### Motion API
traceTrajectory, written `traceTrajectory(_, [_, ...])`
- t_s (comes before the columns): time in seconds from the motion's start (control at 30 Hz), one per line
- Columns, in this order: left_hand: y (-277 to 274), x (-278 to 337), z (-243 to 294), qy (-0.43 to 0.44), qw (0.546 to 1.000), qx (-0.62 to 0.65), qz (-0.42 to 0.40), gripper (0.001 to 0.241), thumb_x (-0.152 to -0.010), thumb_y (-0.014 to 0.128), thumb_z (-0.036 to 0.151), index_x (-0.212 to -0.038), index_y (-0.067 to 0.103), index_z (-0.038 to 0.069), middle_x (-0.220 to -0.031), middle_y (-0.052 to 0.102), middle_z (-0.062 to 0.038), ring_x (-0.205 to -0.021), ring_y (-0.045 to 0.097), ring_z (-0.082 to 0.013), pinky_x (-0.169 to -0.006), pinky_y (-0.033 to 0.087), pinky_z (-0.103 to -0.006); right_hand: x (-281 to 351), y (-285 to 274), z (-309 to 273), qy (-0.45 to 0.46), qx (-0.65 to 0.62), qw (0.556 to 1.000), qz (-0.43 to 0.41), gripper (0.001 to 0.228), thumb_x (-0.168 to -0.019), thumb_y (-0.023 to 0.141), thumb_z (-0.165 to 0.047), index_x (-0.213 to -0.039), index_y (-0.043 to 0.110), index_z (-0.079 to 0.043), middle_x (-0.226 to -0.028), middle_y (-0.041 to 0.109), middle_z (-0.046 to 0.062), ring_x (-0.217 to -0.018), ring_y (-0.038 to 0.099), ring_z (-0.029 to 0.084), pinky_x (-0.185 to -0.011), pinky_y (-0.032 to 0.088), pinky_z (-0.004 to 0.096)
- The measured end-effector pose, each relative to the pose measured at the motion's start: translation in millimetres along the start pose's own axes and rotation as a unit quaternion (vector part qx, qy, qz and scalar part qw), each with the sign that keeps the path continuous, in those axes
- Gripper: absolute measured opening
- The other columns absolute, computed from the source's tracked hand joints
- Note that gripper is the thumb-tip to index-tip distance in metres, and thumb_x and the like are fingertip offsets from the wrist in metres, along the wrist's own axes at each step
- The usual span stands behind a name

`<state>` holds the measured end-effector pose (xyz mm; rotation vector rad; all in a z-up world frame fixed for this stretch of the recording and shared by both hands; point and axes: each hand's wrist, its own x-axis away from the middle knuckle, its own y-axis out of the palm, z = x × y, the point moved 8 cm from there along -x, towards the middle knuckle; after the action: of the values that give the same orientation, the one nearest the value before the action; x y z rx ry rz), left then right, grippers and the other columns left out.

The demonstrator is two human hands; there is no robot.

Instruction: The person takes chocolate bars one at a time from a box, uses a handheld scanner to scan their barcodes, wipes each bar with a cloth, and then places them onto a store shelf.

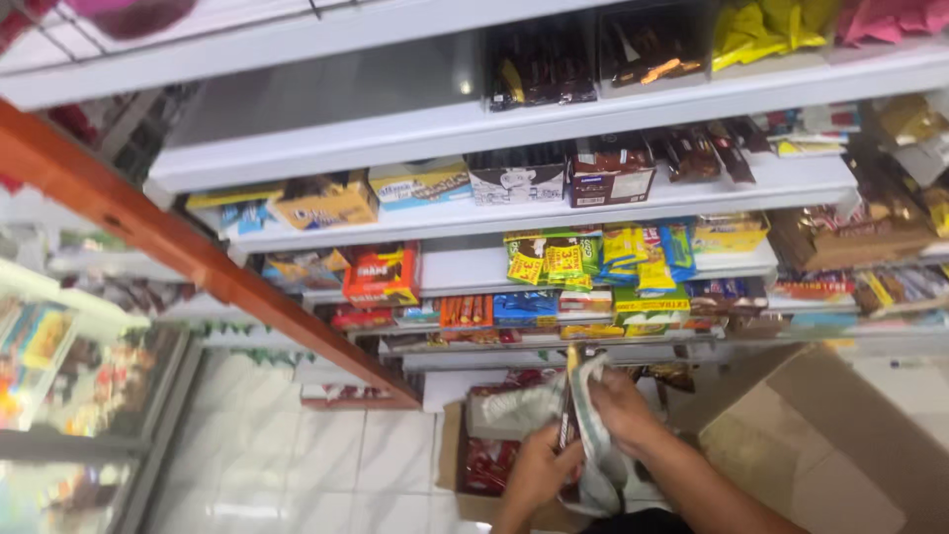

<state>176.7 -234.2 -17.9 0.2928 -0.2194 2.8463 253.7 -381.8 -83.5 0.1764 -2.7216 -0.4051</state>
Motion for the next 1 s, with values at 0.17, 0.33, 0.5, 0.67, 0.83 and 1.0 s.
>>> traceTrajectory(0.17, [13,-23,0,-0.005,0.998,0.054,-0.031,0.022,-0.101,0.073,0.02,-0.089,0.066,0.002,-0.066,0.064,-0.003,-0.059,0.059,-0.0101,-0.053,0.047,-0.0285,-10,-37,-94,-0.031,-0.198,0.978,0.059,0.019,-0.099,0.052,-0.015,-0.107,0.069,-0.008,-0.095,0.074,0.006,-0.087,0.069,0.018,-0.077,0.056,0.035])
traceTrajectory(0.33, [-25,-48,20,0.069,0.961,0.263,0.058,0.013,-0.096,0.063,0.017,-0.101,0.067,0.006,-0.073,0.067,-0.002,-0.062,0.063,-0.0127,-0.057,0.051,-0.029,-10,-117,-158,-0.146,-0.093,0.982,0.074,0.021,-0.105,0.053,-0.013,-0.116,0.067,-0.001,-0.106,0.071,0.01,-0.09,0.068,0.021,-0.079,0.055,0.035])
traceTrajectory(0.5, [-98,-60,186,0.237,0.951,-0.016,0.197,0.029,-0.101,0.058,0.022,-0.121,0.07,0.004,-0.088,0.059,0.003,-0.079,0.058,-0.0082,-0.068,0.049,-0.0242,-9,-175,-105,-0.169,0.003,0.978,0.124,0.033,-0.095,0.056,-0.005,-0.127,0.065,-0.004,-0.11,0.07,0.0,-0.092,0.065,0.009,-0.081,0.052,0.026])
traceTrajectory(0.67, [-108,-92,308,0.263,0.945,-0.011,0.192,0.018,-0.107,0.055,0.018,-0.104,0.061,0.001,-0.076,0.066,-0.005,-0.054,0.063,-0.0114,-0.05,0.05,-0.026,18,-164,-20,-0.073,0.118,0.987,0.076,0.027,-0.095,0.063,-0.011,-0.117,0.071,0.001,-0.094,0.071,0.005,-0.077,0.06,0.012,-0.067,0.049,0.03])
traceTrajectory(0.83, [-136,-157,371,0.192,0.965,-0.002,0.178,0.025,-0.095,0.057,0.012,-0.116,0.058,-0.002,-0.077,0.074,-0.012,-0.051,0.065,-0.0181,-0.043,0.057,-0.0346,36,-163,-16,-0.108,0.152,0.98,0.07,0.023,-0.095,0.064,-0.009,-0.112,0.074,0.003,-0.094,0.072,0.005,-0.081,0.061,0.01,-0.071,0.05,0.028])
traceTrajectory(1.0, [-162,-182,397,0.195,0.972,0.058,0.117,0.035,-0.091,0.06,0.009,-0.122,0.056,-0.007,-0.086,0.069,-0.015,-0.061,0.072,-0.0221,-0.053,0.062,-0.0355,30,-192,-34,-0.123,0.086,0.985,0.085,0.027,-0.096,0.062,-0.009,-0.119,0.07,0.002,-0.1,0.072,0.003,-0.085,0.061,0.009,-0.075,0.049,0.026])
